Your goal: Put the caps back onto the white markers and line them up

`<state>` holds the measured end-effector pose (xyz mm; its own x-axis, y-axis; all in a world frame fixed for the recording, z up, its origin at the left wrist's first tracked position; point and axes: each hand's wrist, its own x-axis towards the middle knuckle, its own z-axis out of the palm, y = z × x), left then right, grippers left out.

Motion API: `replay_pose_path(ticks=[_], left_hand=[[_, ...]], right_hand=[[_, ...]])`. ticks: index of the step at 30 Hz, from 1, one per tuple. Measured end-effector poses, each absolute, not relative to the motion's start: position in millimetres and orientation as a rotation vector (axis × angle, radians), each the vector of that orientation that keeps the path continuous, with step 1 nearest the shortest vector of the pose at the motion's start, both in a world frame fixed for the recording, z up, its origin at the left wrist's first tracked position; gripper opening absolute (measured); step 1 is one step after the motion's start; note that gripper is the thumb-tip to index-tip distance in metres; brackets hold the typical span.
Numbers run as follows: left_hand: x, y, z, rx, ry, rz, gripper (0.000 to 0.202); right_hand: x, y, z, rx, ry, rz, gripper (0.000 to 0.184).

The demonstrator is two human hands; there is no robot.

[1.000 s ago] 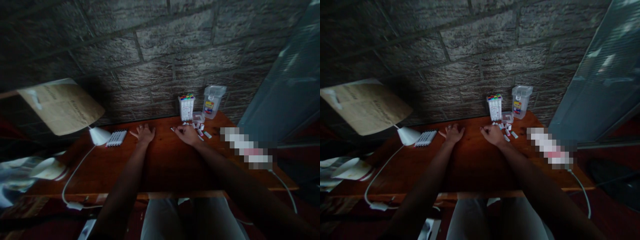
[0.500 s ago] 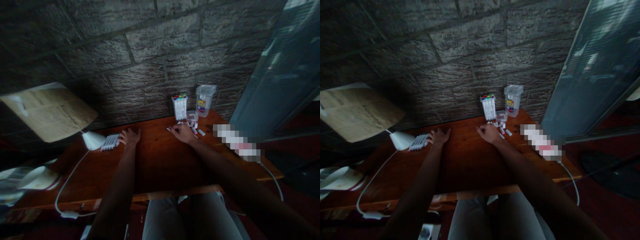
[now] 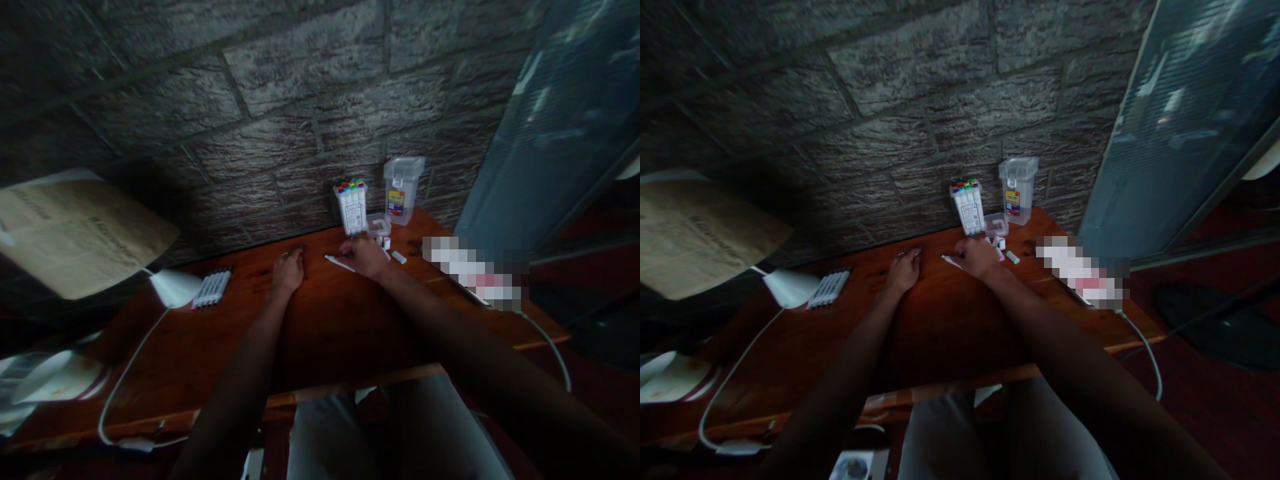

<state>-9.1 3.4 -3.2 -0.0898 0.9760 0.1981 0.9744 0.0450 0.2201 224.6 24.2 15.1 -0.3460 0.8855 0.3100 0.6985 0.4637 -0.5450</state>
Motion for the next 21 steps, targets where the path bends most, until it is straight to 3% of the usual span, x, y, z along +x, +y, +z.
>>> replay_pose_path(ticks=[8, 13, 21], left_hand=[[-1, -1, 4, 2.187, 2.028, 0.649, 0.039], [10, -6, 10, 2.176, 2.077, 0.570, 0.045], [22, -15, 21, 2.078, 2.218, 0.375, 0.029]], right_hand=[[224, 18, 21, -1.434, -2.313, 0.404, 0.017], [219, 6, 32, -1.562, -2.366, 0.356, 0.026], [217, -1, 38, -1.629, -2.374, 0.332, 0.031]])
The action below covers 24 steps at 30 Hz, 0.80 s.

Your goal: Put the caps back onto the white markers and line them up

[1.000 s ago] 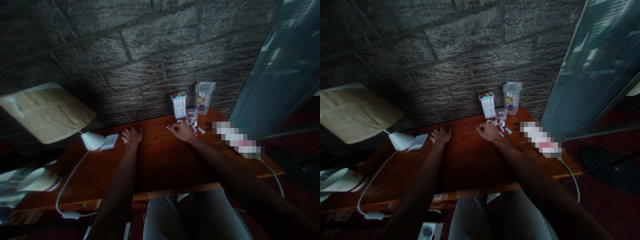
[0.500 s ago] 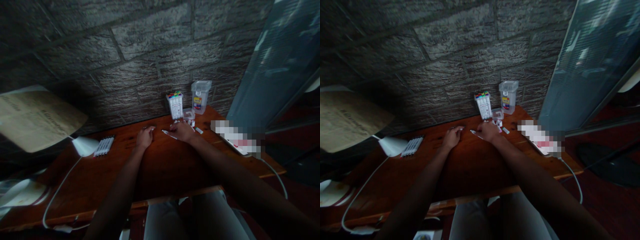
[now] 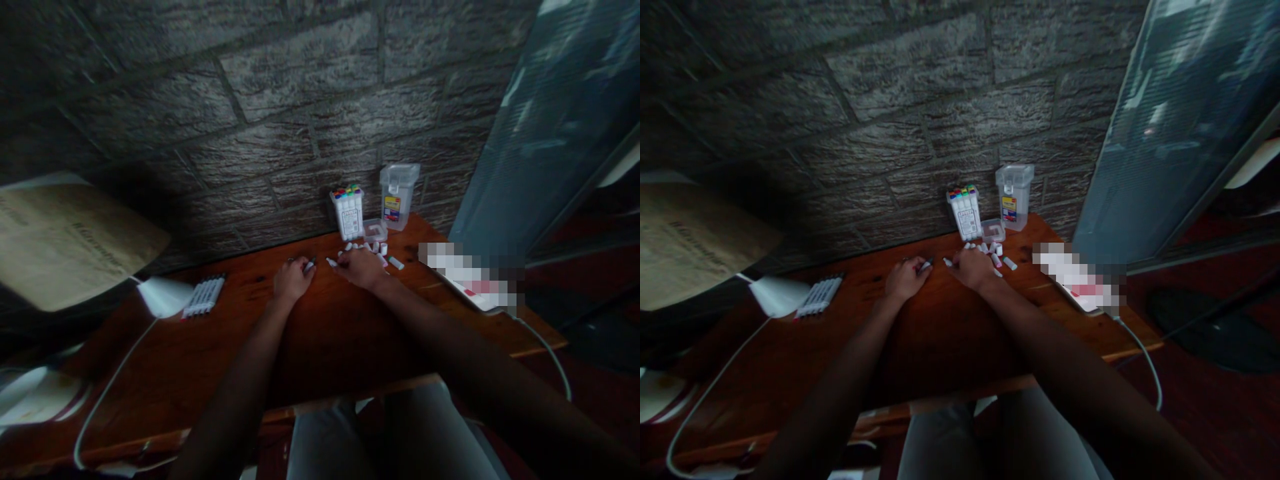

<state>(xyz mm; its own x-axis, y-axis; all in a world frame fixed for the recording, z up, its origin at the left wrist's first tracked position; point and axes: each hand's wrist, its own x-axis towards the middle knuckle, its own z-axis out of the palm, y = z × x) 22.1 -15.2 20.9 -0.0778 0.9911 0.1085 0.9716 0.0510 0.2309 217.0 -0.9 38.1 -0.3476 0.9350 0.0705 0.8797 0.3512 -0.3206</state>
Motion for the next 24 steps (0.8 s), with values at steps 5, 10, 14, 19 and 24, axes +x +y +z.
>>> replay_pose_path(ticks=[5, 10, 14, 19, 24], left_hand=[[7, -12, 24, 1.932, 2.416, 0.289, 0.033], [-44, -11, 27, 1.565, 2.739, 0.263, 0.034], [-61, -16, 26, 1.559, 2.824, 0.330, 0.037], [-34, -12, 15, 1.793, 2.743, 0.513, 0.050], [-10, 0, 4, 1.987, 2.294, 0.735, 0.044]], right_hand=[[219, 5, 31, -1.603, -2.354, 0.330, 0.029], [220, 6, 29, -1.564, -2.358, 0.371, 0.028], [219, 3, 32, -1.531, -2.369, 0.368, 0.023], [218, 5, 29, -1.330, -2.292, 0.461, 0.018], [215, 13, 21, -1.117, -2.109, 0.643, 0.013]])
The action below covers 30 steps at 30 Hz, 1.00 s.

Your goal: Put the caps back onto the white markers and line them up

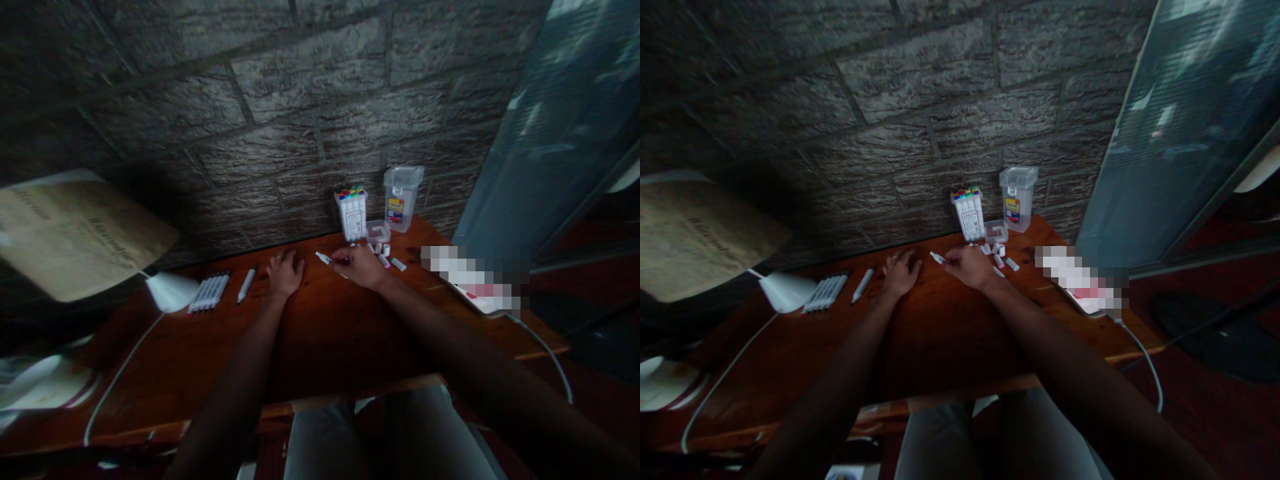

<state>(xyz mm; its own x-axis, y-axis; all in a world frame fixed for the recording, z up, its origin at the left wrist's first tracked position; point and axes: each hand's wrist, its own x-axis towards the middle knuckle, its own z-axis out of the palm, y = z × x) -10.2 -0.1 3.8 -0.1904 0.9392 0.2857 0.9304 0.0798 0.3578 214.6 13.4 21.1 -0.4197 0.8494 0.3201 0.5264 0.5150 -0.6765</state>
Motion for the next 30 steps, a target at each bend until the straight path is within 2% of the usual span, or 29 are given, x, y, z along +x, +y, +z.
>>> replay_pose_path(ticks=[2, 5, 7, 14, 20, 30], left_hand=[[-3, 2, 4, 2.015, 1.924, 0.919, 0.044], [10, -2, 6, 1.941, 1.493, 1.017, 0.073], [18, -8, 6, 2.036, 1.363, 1.006, 0.079], [27, -21, 15, 2.288, 1.315, 1.051, 0.055], [23, -20, 21, 2.428, 1.264, 1.107, 0.033], [19, -12, 7, 2.540, 1.276, 1.185, 0.016]], right_hand=[[212, 16, 19, -1.002, -1.958, 0.807, 0.015], [209, 17, 17, -0.788, -1.821, 1.074, 0.020], [209, 17, 17, -0.637, -1.794, 1.233, 0.024], [208, 12, 23, -0.469, -1.719, 1.331, 0.030], [212, 6, 34, -0.561, -1.717, 1.336, 0.029], [211, 7, 30, -0.571, -1.705, 1.227, 0.032]])
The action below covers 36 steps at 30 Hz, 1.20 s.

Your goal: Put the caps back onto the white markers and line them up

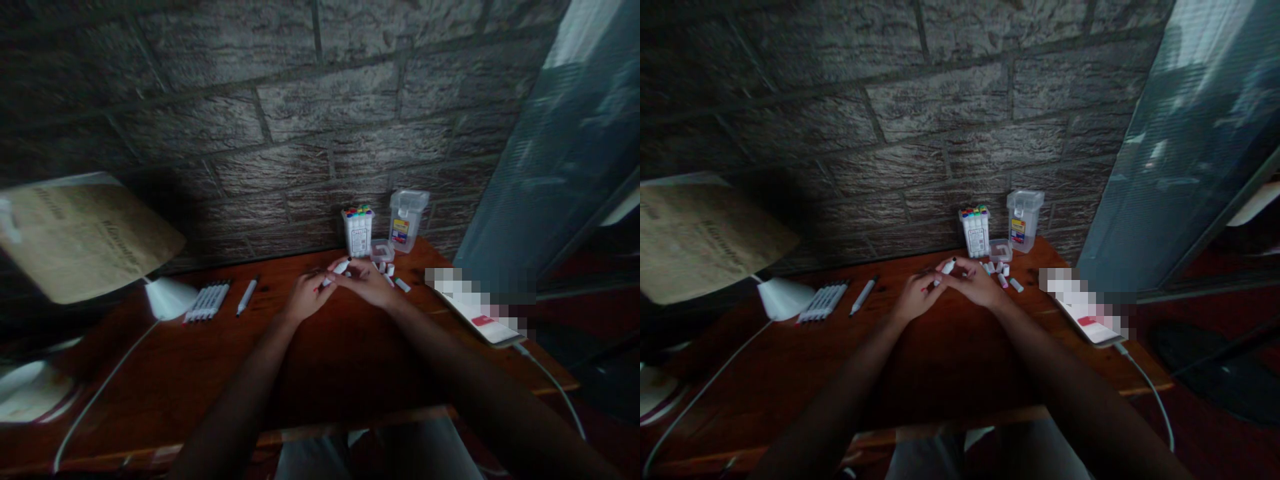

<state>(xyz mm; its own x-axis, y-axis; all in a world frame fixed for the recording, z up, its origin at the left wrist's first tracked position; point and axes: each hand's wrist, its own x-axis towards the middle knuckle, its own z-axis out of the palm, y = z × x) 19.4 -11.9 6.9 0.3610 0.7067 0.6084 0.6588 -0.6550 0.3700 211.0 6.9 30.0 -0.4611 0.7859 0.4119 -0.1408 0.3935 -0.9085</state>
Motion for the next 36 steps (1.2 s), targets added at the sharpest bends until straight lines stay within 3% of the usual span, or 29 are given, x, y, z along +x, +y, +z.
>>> replay_pose_path(ticks=[12, 21, 28, 30, 36], left_hand=[[22, -13, 3, 2.471, 1.397, 1.163, 0.018], [27, -18, 10, 2.340, 1.492, 1.201, 0.016], [21, -14, 14, 2.066, 1.611, 1.411, 0.025], [20, -12, 14, 1.968, 1.651, 1.456, 0.028], [23, -9, 10, 1.922, 1.616, 1.376, 0.034]], right_hand=[[210, 10, 25, -0.596, -1.658, 1.333, 0.037], [198, 5, 15, -0.828, -1.624, 0.890, 0.040], [192, -5, 13, -0.980, -1.753, 0.820, 0.033], [191, -6, 13, -1.015, -1.846, 0.789, 0.039], [191, 2, 5, -1.072, -1.708, 1.192, 0.047]])
